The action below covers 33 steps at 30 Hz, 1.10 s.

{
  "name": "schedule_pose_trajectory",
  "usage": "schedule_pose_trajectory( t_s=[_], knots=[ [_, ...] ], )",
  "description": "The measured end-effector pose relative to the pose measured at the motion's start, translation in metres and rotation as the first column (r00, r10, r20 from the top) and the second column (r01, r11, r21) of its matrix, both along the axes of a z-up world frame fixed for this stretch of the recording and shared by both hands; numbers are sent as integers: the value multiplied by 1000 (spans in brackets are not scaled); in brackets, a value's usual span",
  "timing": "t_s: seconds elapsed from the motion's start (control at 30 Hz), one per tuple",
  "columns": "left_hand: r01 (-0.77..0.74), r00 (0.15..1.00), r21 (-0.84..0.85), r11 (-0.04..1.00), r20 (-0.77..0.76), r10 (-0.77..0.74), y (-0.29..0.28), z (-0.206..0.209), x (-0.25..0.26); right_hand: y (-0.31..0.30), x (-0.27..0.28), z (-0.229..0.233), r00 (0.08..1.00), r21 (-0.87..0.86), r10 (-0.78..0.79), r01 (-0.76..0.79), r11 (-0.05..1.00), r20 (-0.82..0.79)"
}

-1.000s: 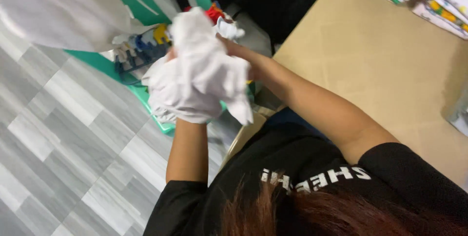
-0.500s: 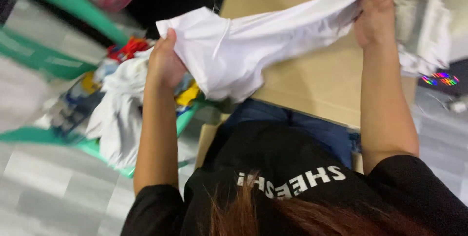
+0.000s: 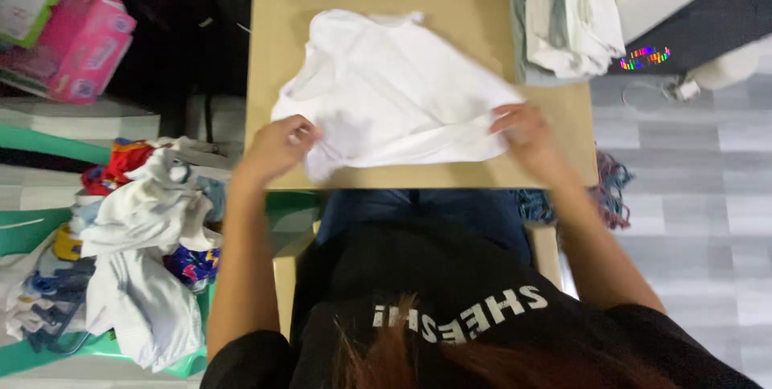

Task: Folding various pieces of baby clothing and organizing them on a table.

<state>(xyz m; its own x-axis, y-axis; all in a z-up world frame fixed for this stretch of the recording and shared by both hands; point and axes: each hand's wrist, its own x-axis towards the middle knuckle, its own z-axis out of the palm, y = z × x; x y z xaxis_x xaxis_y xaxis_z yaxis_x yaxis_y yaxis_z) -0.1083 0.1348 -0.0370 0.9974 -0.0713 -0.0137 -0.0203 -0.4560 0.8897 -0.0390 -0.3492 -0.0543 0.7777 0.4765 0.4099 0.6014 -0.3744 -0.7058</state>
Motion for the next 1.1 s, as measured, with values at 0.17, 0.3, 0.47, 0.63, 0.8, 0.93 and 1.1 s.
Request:
schedule_pose_trajectory(
  t_s=[0.17, 0.3, 0.47, 0.63, 0.8, 0.93, 1.1],
  knots=[
    [25, 986, -39, 999, 168, -18, -127, -33, 11, 46, -60, -25, 955, -103, -281, 290, 951, 96],
    [130, 991, -289, 948, 57, -119, -202, -69, 37, 59, -71, -18, 923, 78, -368, 377, 923, -110],
    [129, 987, -276, 953, -53, -149, -238, -55, 36, 56, -78, -20, 986, -2, -121, 122, 993, 116],
    [89, 978, -364, 927, -143, -150, -235, -60, 28, 73, -72, -31, 879, 556, 1, 300, 775, -476],
    [53, 996, -349, 935, -49, -75, -233, -66, 21, 75, -59, -47, 746, 627, 63, 508, 590, -663],
    [93, 996, -306, 947, 27, -89, -233, -68, 22, 70, -56, -64, 615, 478, 56, 550, 684, -787],
    [94, 991, -155, 983, 110, -77, -233, -11, 14, 79, -60, -38, 745, 415, -93, 466, 782, -661]
  ],
)
